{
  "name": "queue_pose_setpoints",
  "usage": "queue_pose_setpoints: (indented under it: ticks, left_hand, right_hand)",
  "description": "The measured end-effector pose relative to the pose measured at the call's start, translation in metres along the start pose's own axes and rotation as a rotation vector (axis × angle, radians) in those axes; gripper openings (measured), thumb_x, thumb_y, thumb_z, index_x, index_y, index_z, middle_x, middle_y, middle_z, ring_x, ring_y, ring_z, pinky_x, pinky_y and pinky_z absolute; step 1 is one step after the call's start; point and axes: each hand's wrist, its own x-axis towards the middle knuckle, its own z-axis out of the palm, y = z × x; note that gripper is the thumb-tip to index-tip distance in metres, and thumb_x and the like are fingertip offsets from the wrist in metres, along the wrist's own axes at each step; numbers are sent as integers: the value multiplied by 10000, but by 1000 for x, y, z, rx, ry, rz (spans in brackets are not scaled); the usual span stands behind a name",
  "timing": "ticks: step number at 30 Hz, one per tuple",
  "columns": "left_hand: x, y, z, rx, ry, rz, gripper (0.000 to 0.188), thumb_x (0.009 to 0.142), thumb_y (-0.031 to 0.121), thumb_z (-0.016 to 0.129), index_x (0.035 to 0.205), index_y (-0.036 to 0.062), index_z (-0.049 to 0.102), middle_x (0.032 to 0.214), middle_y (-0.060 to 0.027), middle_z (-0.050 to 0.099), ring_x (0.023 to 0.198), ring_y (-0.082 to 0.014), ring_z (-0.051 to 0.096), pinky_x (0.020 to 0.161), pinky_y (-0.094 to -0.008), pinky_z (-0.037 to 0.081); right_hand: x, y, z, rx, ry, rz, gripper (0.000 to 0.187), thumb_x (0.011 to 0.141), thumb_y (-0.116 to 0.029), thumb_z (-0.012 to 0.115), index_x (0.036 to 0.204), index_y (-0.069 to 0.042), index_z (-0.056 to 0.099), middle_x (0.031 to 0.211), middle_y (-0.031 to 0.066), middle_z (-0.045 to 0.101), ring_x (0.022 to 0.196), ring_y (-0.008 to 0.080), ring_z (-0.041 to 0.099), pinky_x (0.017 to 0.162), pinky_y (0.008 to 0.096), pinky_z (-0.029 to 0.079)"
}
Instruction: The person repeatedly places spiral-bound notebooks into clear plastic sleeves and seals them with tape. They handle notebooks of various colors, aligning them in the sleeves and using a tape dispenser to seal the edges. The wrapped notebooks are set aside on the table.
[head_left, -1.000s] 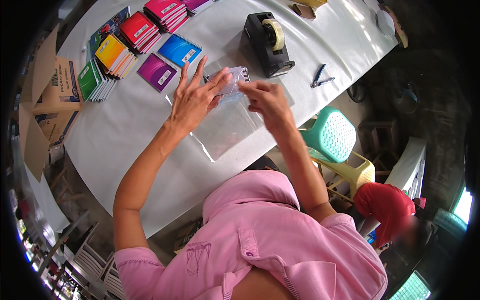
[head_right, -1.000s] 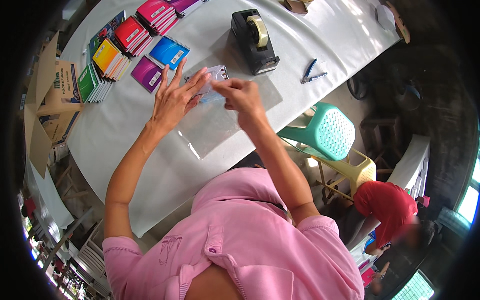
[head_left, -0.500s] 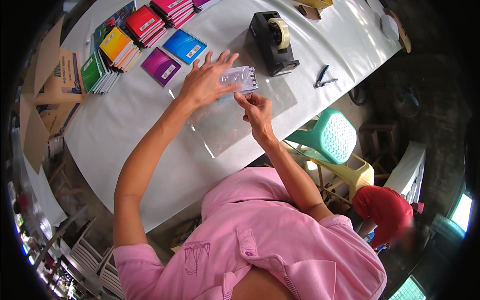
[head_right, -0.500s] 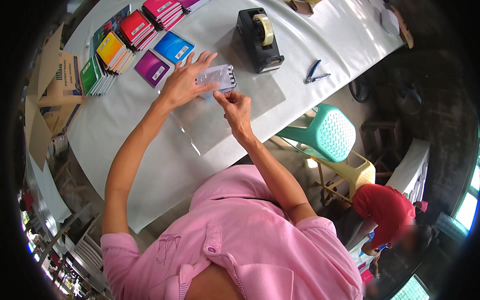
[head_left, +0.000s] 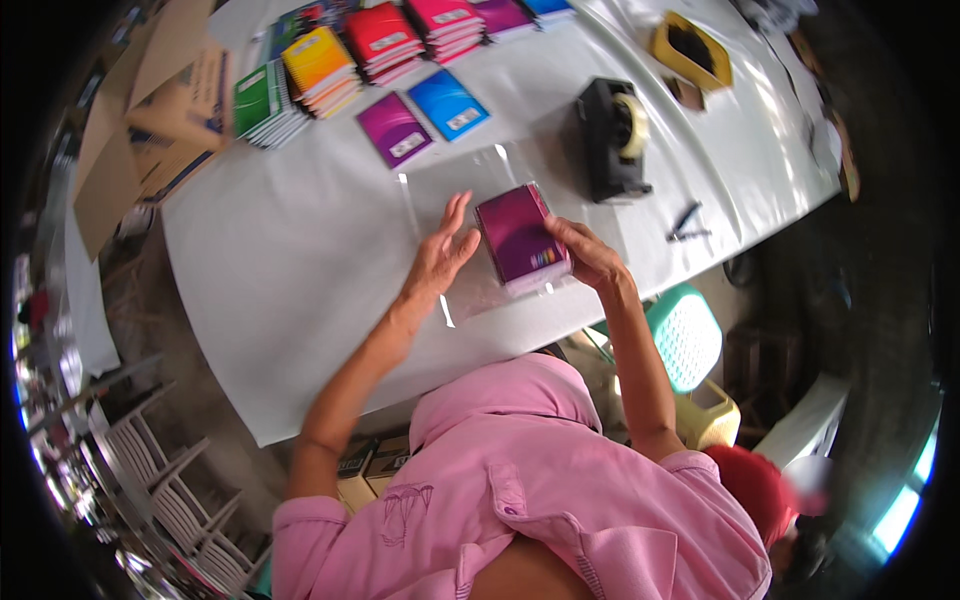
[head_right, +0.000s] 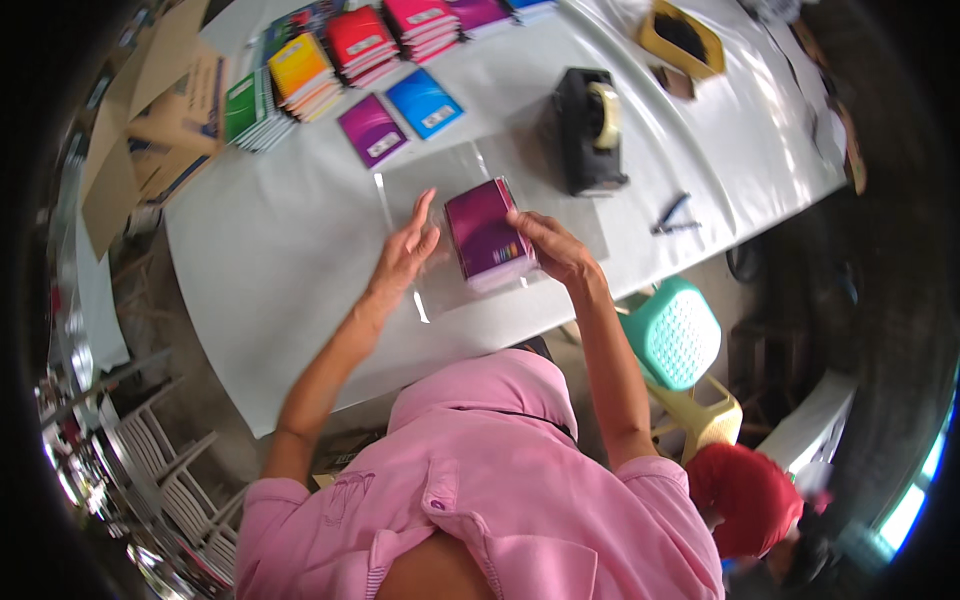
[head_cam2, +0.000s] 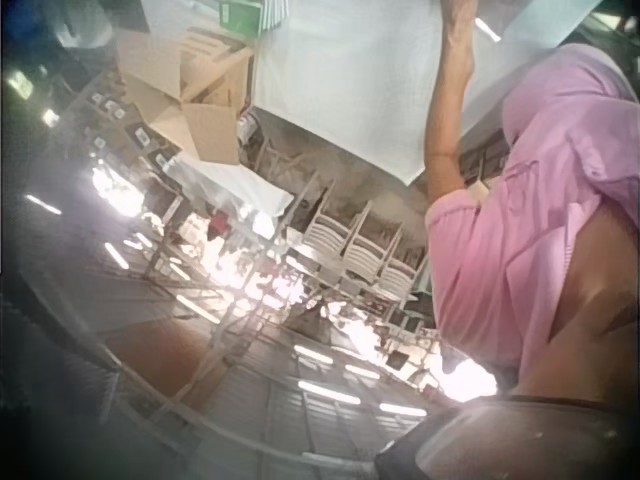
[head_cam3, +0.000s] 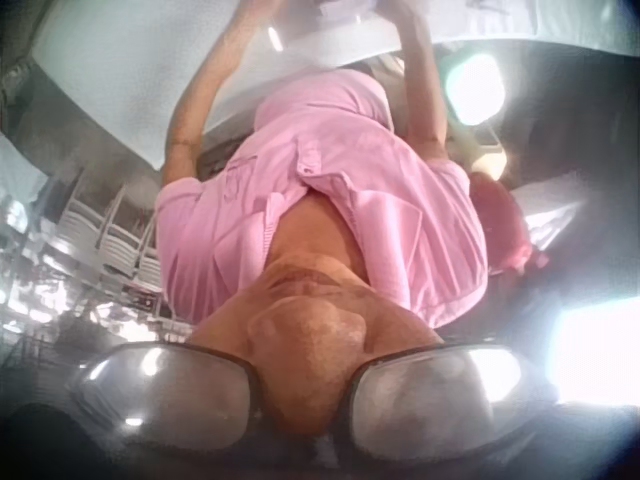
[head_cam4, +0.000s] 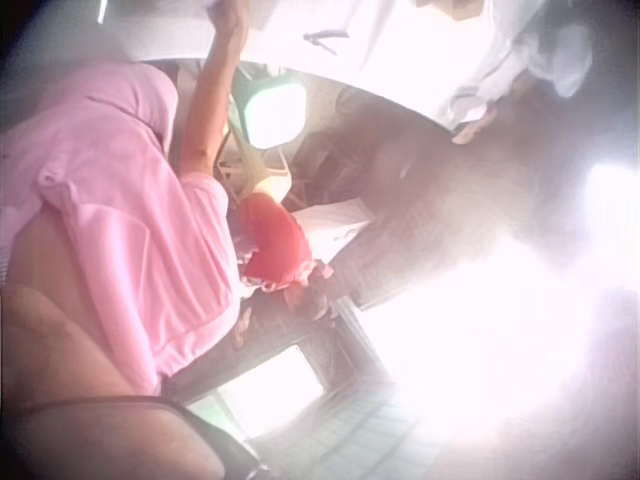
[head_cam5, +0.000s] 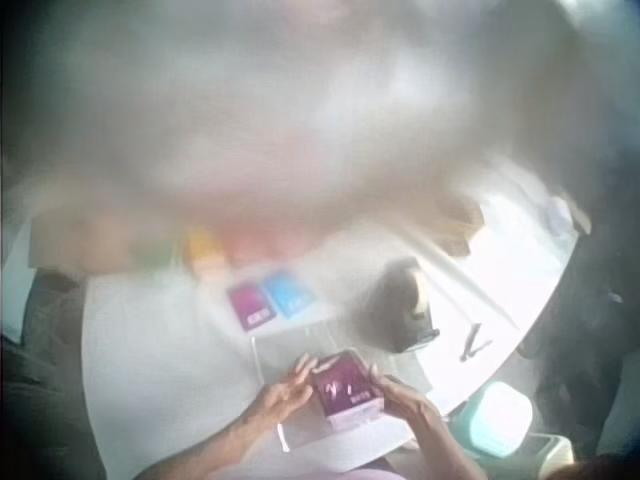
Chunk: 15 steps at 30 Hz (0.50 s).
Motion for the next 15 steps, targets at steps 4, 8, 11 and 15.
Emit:
queue_pose_setpoints:
  ticks: [4,8,11,15]
  left_hand:
    - [-50,-14,-20,-420,427,-66,828,875,340,672,1486,60,189,1403,-121,416,1297,-198,383,1071,-330,318]
    - [-111,8,-115,-333,701,129,586,864,232,674,1363,61,419,1226,-43,549,1110,-148,527,960,-297,419]
    - [-160,48,-192,-276,873,85,498,867,198,663,1310,44,491,1152,-41,598,1025,-140,575,899,-283,459]
    - [-217,52,-294,-168,905,-1,486,881,204,645,1307,30,489,1170,-43,594,1040,-146,570,908,-288,454]
  right_hand:
    - [43,-11,89,-313,-145,30,795,764,-267,764,1352,72,348,1186,189,556,1081,234,561,925,335,459]
    - [125,31,209,-149,-298,122,1067,720,-276,805,1432,142,130,1395,282,359,1259,324,450,1025,390,413]
    - [174,53,310,-209,-471,34,1080,735,-372,791,1415,162,143,1371,294,384,1265,325,438,1040,388,391]
    - [232,89,406,-796,-610,-236,687,814,-400,709,1220,114,501,1131,259,558,1031,294,564,892,373,458]
